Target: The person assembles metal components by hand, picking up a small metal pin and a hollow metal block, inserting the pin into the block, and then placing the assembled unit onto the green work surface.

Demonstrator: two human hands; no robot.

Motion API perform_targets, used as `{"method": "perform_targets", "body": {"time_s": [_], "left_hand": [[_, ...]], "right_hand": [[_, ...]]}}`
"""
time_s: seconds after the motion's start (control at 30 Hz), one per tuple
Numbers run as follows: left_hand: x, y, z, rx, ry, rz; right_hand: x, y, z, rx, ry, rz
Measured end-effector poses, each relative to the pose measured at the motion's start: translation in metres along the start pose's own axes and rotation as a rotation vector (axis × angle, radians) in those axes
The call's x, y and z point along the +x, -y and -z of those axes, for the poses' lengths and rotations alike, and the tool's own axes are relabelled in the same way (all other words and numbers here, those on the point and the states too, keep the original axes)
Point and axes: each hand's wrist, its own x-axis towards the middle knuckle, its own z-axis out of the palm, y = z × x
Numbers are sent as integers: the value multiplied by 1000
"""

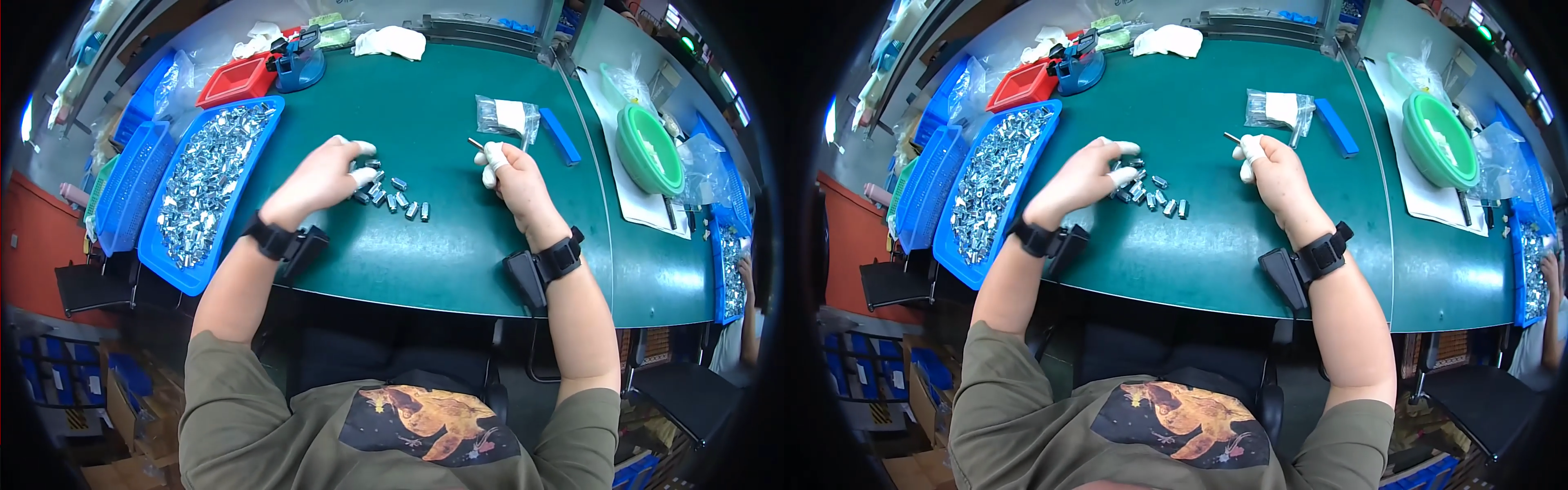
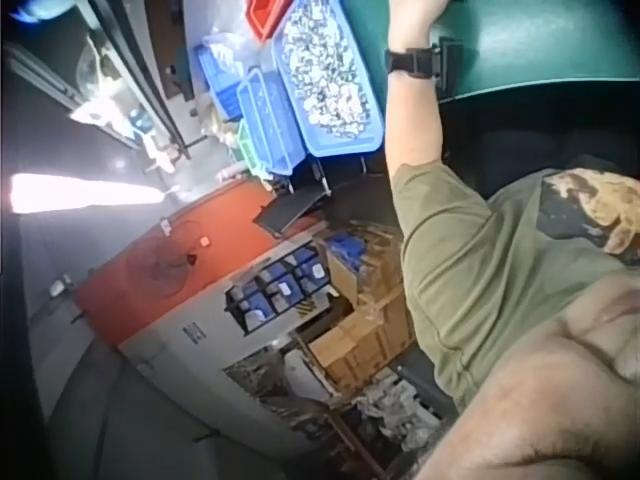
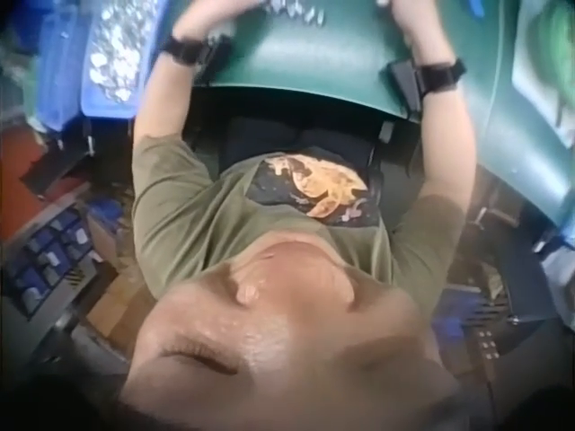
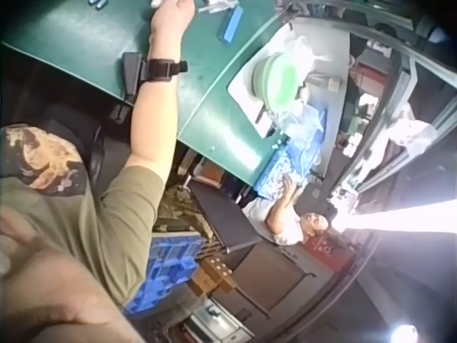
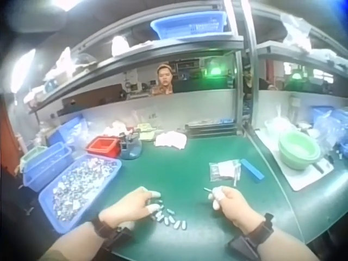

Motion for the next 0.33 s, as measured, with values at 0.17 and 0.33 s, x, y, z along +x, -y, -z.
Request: {"method": "perform_targets", "body": {"time_s": [0.17,0.33], "left_hand": [[27,-24,-23,-180,234,115],[48,-31,-32,-193,282,-21]], "right_hand": [[-3,4,-6,-3,45,7],[-4,4,-5,-11,8,7]]}}
